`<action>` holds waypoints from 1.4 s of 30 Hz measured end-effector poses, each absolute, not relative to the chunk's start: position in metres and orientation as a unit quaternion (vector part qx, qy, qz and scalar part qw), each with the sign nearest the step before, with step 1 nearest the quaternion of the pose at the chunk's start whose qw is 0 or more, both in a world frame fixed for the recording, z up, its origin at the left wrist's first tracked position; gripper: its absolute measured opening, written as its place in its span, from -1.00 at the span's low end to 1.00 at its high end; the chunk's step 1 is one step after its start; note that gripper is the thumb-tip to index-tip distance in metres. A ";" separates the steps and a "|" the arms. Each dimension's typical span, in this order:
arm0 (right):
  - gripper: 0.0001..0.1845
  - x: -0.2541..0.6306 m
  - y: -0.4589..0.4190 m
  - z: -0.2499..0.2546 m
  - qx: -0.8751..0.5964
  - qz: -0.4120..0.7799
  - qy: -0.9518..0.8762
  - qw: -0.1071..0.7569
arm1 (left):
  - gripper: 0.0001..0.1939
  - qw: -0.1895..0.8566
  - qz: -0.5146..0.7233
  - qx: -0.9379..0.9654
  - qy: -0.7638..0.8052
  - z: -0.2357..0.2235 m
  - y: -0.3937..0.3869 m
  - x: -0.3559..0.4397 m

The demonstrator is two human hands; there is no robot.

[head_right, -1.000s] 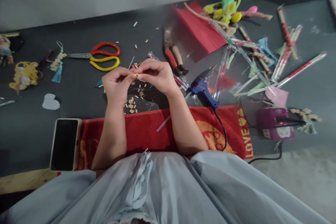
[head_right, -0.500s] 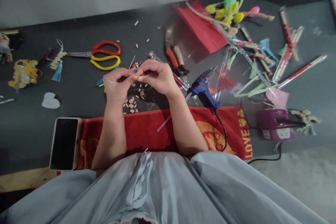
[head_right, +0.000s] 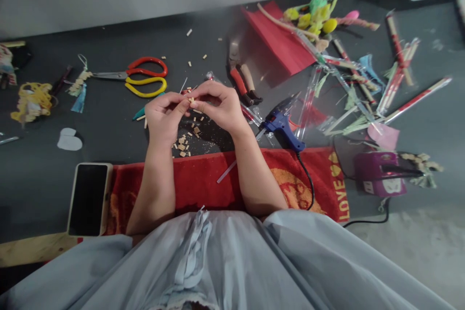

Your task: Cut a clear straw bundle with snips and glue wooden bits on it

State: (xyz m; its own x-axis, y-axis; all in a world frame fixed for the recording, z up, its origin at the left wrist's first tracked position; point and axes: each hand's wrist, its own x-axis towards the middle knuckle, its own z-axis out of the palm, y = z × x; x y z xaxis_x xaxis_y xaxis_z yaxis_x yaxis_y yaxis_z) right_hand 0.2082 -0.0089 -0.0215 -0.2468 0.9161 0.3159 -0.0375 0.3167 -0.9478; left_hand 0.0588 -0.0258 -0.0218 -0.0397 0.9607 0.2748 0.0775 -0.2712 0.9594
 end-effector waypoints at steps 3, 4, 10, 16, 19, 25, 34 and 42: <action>-0.71 0.207 -0.009 -0.023 -0.347 0.458 -0.632 0.519 | -0.76 0.400 0.565 0.546 0.471 -0.024 -0.025 0.059; -0.72 0.207 -0.009 -0.024 -0.346 0.456 -0.631 0.524 | -0.75 0.402 0.568 0.539 0.475 -0.025 -0.025 0.059; -0.75 0.205 -0.007 -0.029 -0.350 0.443 -0.630 0.533 | -0.75 0.414 0.574 0.523 0.475 -0.026 -0.024 0.059; -0.74 0.205 -0.008 -0.029 -0.358 0.445 -0.636 0.519 | -0.76 0.413 0.578 0.523 0.471 -0.028 -0.024 0.059; -0.66 0.204 -0.010 -0.026 -0.349 0.475 -0.619 0.519 | -0.77 0.397 0.577 0.538 0.468 -0.027 -0.024 0.060; -0.64 0.202 -0.012 -0.023 -0.372 0.491 -0.592 0.519 | -0.79 0.330 0.569 0.583 0.477 -0.023 -0.026 0.060; -0.70 0.202 -0.010 -0.024 -0.381 0.487 -0.595 0.513 | -0.79 0.249 0.557 0.636 0.473 -0.023 -0.028 0.058; -0.66 0.203 -0.010 -0.022 -0.373 0.475 -0.603 0.522 | -0.85 0.219 0.554 0.647 0.476 -0.022 -0.027 0.057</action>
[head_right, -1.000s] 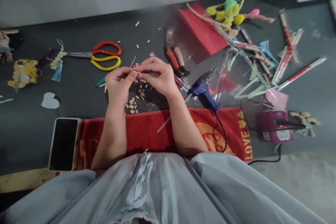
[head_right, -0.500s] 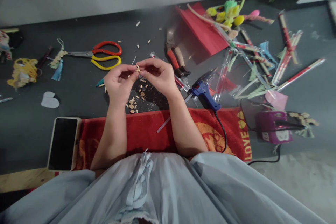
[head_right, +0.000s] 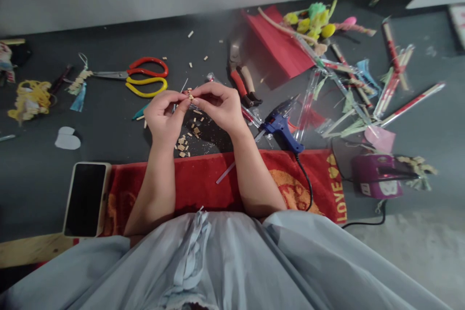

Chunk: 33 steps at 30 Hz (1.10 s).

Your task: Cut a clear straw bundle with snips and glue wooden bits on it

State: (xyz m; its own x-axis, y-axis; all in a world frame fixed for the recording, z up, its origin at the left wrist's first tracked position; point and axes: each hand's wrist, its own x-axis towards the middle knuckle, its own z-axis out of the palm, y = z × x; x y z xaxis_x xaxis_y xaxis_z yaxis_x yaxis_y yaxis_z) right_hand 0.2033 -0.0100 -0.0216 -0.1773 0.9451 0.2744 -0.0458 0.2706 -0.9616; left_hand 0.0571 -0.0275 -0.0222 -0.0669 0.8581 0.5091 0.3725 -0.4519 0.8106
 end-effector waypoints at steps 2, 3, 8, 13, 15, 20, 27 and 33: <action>-0.67 0.203 -0.010 -0.022 -0.369 0.471 -0.606 0.524 | -0.86 0.205 0.545 0.655 0.481 -0.021 -0.028 0.056; -0.68 0.204 -0.010 -0.022 -0.366 0.468 -0.608 0.527 | -0.86 0.199 0.543 0.659 0.481 -0.021 -0.028 0.056; -0.69 0.205 -0.009 -0.023 -0.372 0.453 -0.618 0.524 | -0.85 0.182 0.532 0.676 0.476 -0.021 -0.028 0.054; -0.70 0.205 -0.009 -0.024 -0.382 0.439 -0.628 0.516 | -0.84 0.169 0.520 0.688 0.476 -0.021 -0.028 0.055; -0.72 0.205 -0.009 -0.024 -0.381 0.438 -0.628 0.518 | -0.85 0.162 0.521 0.692 0.473 -0.022 -0.028 0.055; -0.71 0.205 -0.009 -0.025 -0.383 0.430 -0.627 0.525 | -0.84 0.165 0.522 0.694 0.468 -0.023 -0.029 0.055; -0.69 0.205 -0.009 -0.023 -0.387 0.435 -0.624 0.521 | -0.80 0.180 0.513 0.691 0.476 -0.023 -0.028 0.054; -0.75 0.202 -0.011 -0.021 -0.380 0.428 -0.613 0.544 | -0.83 0.213 0.544 0.654 0.480 -0.024 -0.029 0.057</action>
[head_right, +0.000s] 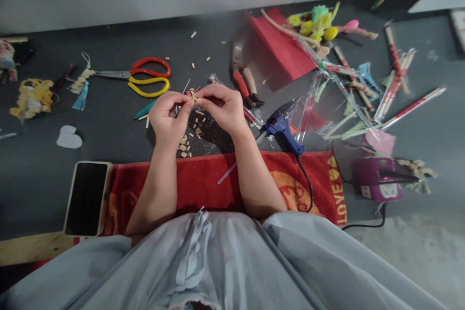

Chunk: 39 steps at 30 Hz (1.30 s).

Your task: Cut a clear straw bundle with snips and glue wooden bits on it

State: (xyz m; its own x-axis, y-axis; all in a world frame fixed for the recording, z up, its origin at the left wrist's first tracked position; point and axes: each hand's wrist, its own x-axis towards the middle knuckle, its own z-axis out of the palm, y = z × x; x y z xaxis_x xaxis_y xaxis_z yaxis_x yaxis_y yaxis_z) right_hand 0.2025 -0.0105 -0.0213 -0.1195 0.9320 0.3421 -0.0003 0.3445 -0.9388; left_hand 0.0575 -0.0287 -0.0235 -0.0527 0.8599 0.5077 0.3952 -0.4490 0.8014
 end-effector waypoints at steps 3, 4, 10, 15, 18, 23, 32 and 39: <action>-0.75 0.202 -0.010 -0.021 -0.387 0.431 -0.610 0.540 | -0.82 0.246 0.555 0.634 0.479 -0.025 -0.028 0.060; -0.75 0.202 -0.010 -0.022 -0.389 0.432 -0.609 0.539 | -0.82 0.258 0.556 0.627 0.481 -0.026 -0.028 0.060; -0.70 0.200 -0.010 -0.027 -0.386 0.453 -0.604 0.530 | -0.77 0.336 0.557 0.582 0.488 -0.027 -0.027 0.064; -0.66 0.201 -0.009 -0.029 -0.399 0.456 -0.606 0.515 | -0.74 0.360 0.563 0.558 0.491 -0.027 -0.026 0.066; -0.68 0.201 -0.009 -0.028 -0.403 0.459 -0.601 0.516 | -0.72 0.377 0.556 0.543 0.504 -0.027 -0.025 0.065; -0.66 0.200 -0.008 -0.030 -0.413 0.464 -0.595 0.510 | -0.74 0.387 0.549 0.535 0.511 -0.028 -0.025 0.065; -0.71 0.201 -0.007 -0.034 -0.422 0.432 -0.618 0.504 | -0.86 0.347 0.534 0.567 0.522 -0.032 -0.024 0.064; -0.79 0.198 -0.009 -0.035 -0.436 0.386 -0.643 0.498 | -0.97 0.185 0.477 0.647 0.566 -0.028 -0.028 0.064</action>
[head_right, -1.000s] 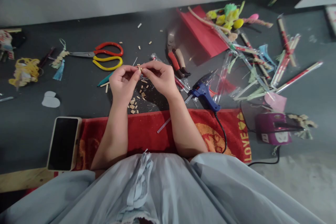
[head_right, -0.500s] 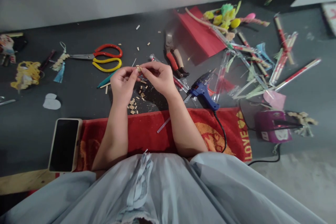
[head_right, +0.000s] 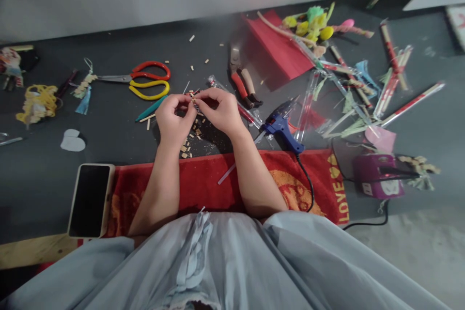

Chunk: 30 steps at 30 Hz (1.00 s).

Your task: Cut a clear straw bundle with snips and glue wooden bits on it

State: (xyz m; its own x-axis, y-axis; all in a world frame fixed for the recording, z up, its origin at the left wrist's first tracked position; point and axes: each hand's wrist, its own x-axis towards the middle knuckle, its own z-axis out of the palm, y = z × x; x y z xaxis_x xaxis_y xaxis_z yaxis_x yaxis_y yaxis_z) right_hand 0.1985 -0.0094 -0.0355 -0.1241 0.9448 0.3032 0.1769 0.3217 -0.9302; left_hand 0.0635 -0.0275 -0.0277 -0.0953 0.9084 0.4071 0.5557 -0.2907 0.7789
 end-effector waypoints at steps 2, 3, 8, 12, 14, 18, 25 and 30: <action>-0.81 0.198 -0.010 -0.035 -0.439 0.378 -0.649 0.492 | -0.96 0.161 0.463 0.654 0.575 -0.027 -0.028 0.064; -0.81 0.197 -0.011 -0.034 -0.440 0.378 -0.651 0.490 | -0.96 0.155 0.459 0.657 0.578 -0.027 -0.028 0.064; -0.79 0.197 -0.010 -0.033 -0.437 0.396 -0.638 0.494 | -0.99 0.163 0.460 0.660 0.571 -0.029 -0.028 0.063; -0.76 0.198 -0.009 -0.034 -0.433 0.407 -0.631 0.499 | -0.96 0.216 0.488 0.637 0.557 -0.029 -0.027 0.064; -0.76 0.198 -0.008 -0.035 -0.435 0.405 -0.632 0.498 | -0.93 0.259 0.508 0.606 0.555 -0.030 -0.027 0.064; -0.83 0.200 -0.009 -0.035 -0.457 0.362 -0.662 0.471 | -0.87 0.325 0.543 0.531 0.563 -0.032 -0.023 0.062; -0.93 0.203 -0.010 -0.037 -0.476 0.256 -0.770 0.339 | -0.76 0.381 0.577 0.472 0.546 -0.034 -0.018 0.058; -0.94 0.202 -0.009 -0.039 -0.480 0.241 -0.759 0.367 | -0.76 0.397 0.566 0.481 0.539 -0.033 -0.019 0.055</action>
